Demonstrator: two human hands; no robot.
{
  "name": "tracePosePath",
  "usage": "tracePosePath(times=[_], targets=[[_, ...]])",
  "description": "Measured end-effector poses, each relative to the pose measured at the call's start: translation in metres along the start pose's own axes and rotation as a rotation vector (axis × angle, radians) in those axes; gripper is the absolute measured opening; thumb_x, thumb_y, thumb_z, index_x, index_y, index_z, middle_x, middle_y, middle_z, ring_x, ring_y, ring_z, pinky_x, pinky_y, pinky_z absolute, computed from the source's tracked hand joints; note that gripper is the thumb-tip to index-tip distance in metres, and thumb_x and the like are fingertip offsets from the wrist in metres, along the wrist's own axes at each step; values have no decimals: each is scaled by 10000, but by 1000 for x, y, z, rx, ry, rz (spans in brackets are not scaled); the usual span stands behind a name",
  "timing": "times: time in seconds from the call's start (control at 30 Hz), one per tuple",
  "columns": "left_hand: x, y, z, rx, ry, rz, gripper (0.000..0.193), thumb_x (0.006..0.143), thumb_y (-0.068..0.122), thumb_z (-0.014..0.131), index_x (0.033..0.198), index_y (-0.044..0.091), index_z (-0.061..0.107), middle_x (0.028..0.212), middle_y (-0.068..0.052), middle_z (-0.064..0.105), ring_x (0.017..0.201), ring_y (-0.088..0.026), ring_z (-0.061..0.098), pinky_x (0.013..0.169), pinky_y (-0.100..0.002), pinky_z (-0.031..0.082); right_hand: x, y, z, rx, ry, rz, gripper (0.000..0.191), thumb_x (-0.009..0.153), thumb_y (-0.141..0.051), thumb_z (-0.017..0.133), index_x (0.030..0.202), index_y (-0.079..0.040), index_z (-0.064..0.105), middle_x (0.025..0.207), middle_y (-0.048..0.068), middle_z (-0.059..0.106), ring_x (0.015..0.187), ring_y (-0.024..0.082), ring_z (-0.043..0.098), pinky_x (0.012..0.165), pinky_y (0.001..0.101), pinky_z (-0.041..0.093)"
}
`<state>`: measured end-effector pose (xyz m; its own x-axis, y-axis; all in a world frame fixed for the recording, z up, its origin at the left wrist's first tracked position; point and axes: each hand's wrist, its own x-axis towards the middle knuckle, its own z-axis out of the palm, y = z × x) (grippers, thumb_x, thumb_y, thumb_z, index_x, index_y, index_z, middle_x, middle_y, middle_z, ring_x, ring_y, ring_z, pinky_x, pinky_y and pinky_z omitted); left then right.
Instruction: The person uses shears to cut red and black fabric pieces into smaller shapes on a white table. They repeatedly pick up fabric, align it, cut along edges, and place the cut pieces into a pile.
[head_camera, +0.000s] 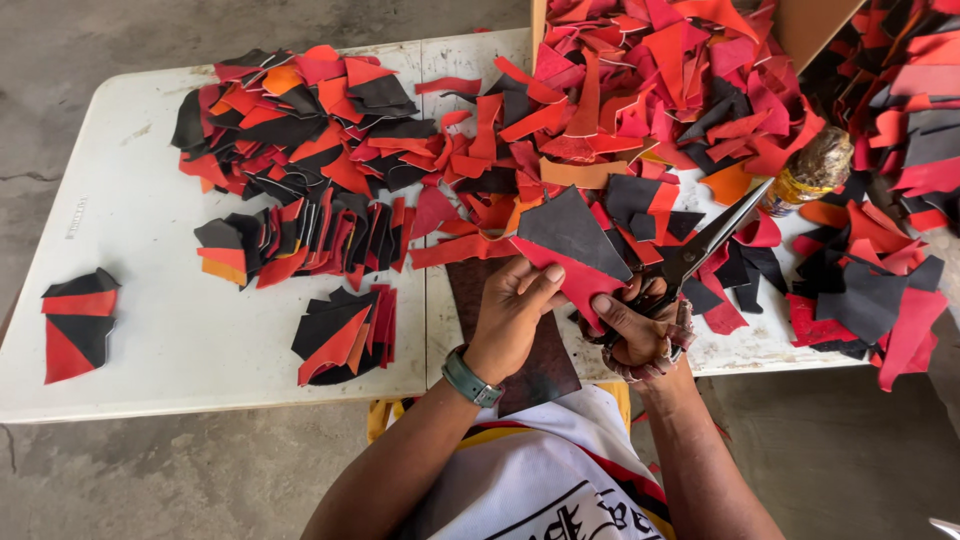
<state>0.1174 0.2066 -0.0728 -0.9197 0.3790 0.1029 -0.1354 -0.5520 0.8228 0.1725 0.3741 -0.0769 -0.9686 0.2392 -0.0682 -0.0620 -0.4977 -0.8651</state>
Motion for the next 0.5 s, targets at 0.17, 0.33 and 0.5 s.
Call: tracePosePath(times=[0.17, 0.33, 0.5], targets=[[15, 39, -3, 284, 17, -2, 229, 1031, 254, 624, 883, 81, 598, 767, 62, 492, 722, -45, 501, 670, -271, 473, -8, -2, 5, -247, -100, 0, 310, 887, -130, 781, 918, -69, 479, 790, 148, 680, 623, 181, 640, 518, 305, 508], [56, 92, -54, 1004, -544, 23, 419, 1060, 268, 665, 808, 11, 450, 739, 6, 297, 695, -71, 330, 595, -311, 358, -11, -15, 3, -162, -121, 54, 251, 932, -254, 702, 971, -48, 564, 843, 115, 709, 649, 179, 640, 518, 295, 489], [58, 75, -80, 1173, -705, -266, 320, 914, 251, 724, 770, 35, 537, 625, -24, 490, 610, -98, 466, 576, -359, 415, -3, -21, -4, -222, -61, 5, 231, 1005, -232, 640, 970, -4, 646, 782, 109, 655, 630, 174, 598, 544, 297, 465]])
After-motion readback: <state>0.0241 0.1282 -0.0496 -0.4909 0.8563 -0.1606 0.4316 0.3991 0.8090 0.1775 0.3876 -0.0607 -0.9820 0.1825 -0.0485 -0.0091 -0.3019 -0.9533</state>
